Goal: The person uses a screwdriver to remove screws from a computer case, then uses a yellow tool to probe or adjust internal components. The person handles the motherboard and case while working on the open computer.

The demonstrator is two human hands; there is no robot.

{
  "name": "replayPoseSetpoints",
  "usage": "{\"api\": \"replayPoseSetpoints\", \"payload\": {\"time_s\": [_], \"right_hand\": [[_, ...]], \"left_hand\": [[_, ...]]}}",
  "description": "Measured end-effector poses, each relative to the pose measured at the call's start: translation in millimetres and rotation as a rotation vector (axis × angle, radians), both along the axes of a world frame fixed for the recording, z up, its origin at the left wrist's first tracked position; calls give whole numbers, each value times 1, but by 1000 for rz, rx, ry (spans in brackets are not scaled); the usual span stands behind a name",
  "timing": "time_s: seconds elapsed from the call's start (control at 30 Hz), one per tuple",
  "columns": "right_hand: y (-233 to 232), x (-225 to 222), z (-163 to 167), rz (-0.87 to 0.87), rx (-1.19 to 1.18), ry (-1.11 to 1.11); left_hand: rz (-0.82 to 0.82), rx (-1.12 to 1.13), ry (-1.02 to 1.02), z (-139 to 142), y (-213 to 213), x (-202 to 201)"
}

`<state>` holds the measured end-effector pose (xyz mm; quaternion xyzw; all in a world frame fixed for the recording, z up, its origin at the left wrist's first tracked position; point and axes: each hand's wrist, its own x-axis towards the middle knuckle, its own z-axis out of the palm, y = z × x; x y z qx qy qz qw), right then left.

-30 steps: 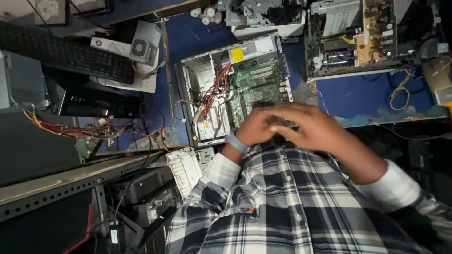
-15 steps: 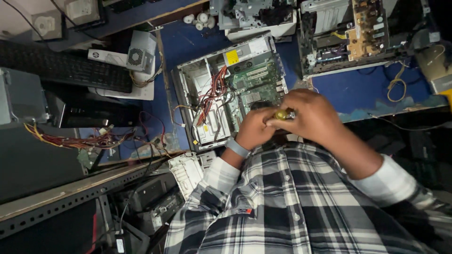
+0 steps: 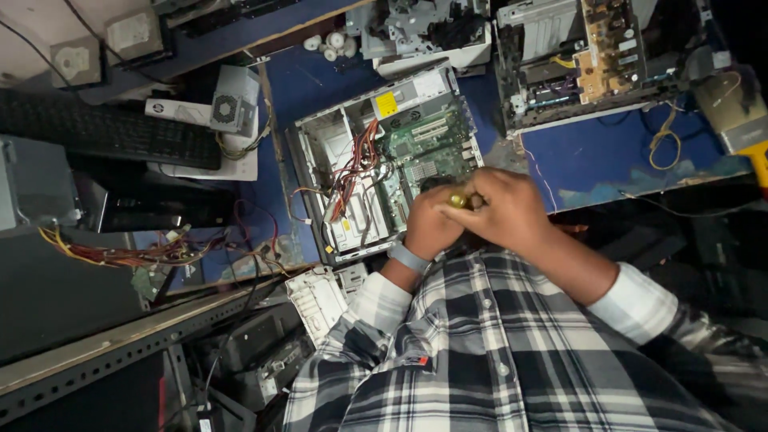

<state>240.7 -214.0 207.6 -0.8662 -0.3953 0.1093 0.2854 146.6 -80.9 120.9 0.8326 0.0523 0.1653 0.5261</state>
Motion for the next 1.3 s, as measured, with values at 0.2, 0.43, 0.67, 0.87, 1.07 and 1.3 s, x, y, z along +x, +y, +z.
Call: {"api": "replayPoseSetpoints", "payload": {"time_s": [0.2,0.43,0.67,0.87,1.07,1.3], "right_hand": [[-13,15,35,490,378,-74],[-7,14,17,128,233,-208],[-13,23,26,394,310,-24],[-15,30,19,457,338,18],[-1,11,7,105,244,-169],[-9,27,35,516,464,-71]], "left_hand": [[-346,-85,-55,-7,15,6],[-14,28,3,4,-1,-1],[-153,49,34,3,14,-7],[-281,-78,-6,6,30,-7],[-16,18,-5,12,7,-8],[-282,-7,31,6,29,-7]]}}
